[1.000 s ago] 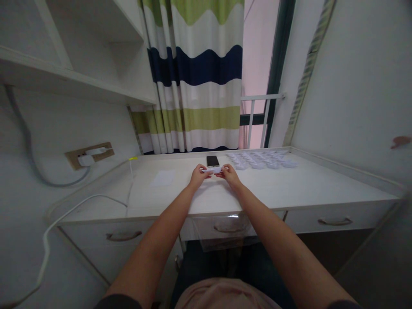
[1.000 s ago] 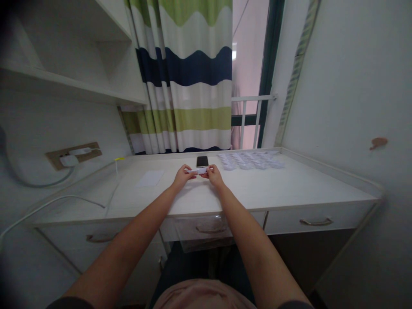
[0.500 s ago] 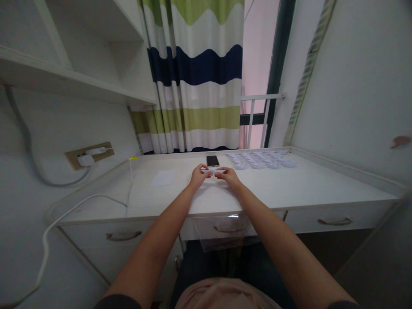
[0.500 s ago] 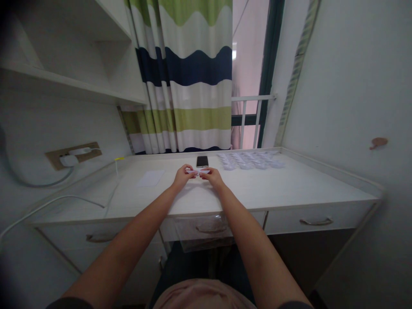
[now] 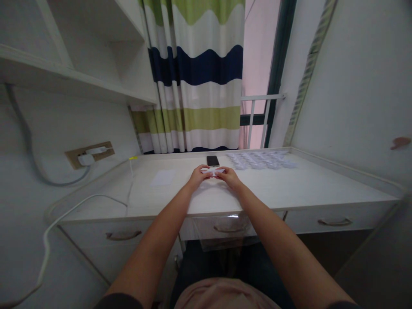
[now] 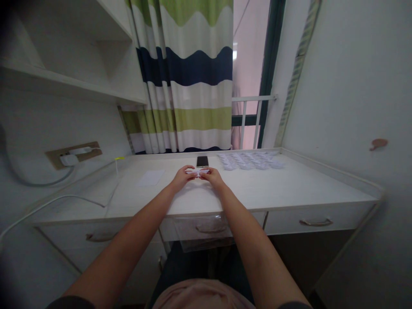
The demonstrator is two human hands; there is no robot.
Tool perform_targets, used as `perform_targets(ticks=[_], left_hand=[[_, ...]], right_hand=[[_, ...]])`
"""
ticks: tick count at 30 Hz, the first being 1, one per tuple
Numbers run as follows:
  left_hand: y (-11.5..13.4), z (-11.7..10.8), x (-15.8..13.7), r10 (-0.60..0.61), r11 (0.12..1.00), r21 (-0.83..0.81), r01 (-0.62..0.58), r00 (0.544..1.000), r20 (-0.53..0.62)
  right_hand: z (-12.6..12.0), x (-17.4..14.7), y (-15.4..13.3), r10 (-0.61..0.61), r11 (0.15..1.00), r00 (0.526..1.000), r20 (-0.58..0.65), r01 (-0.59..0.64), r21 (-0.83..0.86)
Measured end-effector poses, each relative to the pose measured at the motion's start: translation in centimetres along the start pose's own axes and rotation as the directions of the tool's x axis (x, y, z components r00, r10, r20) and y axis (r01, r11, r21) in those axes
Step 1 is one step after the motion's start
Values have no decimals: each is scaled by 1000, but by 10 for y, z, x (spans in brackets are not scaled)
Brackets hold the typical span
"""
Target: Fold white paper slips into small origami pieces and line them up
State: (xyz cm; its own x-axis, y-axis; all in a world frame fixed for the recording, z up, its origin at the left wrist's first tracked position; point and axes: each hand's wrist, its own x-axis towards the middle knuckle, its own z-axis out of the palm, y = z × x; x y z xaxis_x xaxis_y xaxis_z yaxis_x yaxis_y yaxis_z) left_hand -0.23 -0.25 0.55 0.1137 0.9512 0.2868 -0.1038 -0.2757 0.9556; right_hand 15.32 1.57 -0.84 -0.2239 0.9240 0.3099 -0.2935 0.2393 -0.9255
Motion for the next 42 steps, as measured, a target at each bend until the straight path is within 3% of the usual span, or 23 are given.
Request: perform_targets(ticks=[6, 14, 29, 36, 42], left_hand=[[0, 1, -2, -45, 995, -85, 47, 999, 25], [-1, 0, -2, -90, 996, 5, 90, 995, 42], [-4, -4, 0, -97, 970, 227, 86, 994, 41], [-2, -7, -5, -140, 990, 60, 131, 974, 181], [-2, -5, -3, -138, 990, -1, 139, 985, 100]], right_hand=[[1, -3, -4, 29, 997, 1000, 3, -29, 67], [3, -5, -7, 35, 997, 994, -105, -28, 71], [3, -10, -10, 42, 986, 999, 22, -38, -160], [5, -14, -16, 87, 996, 989, 122, -83, -34], [5, -11, -13, 94, 995, 996, -5, -94, 19]])
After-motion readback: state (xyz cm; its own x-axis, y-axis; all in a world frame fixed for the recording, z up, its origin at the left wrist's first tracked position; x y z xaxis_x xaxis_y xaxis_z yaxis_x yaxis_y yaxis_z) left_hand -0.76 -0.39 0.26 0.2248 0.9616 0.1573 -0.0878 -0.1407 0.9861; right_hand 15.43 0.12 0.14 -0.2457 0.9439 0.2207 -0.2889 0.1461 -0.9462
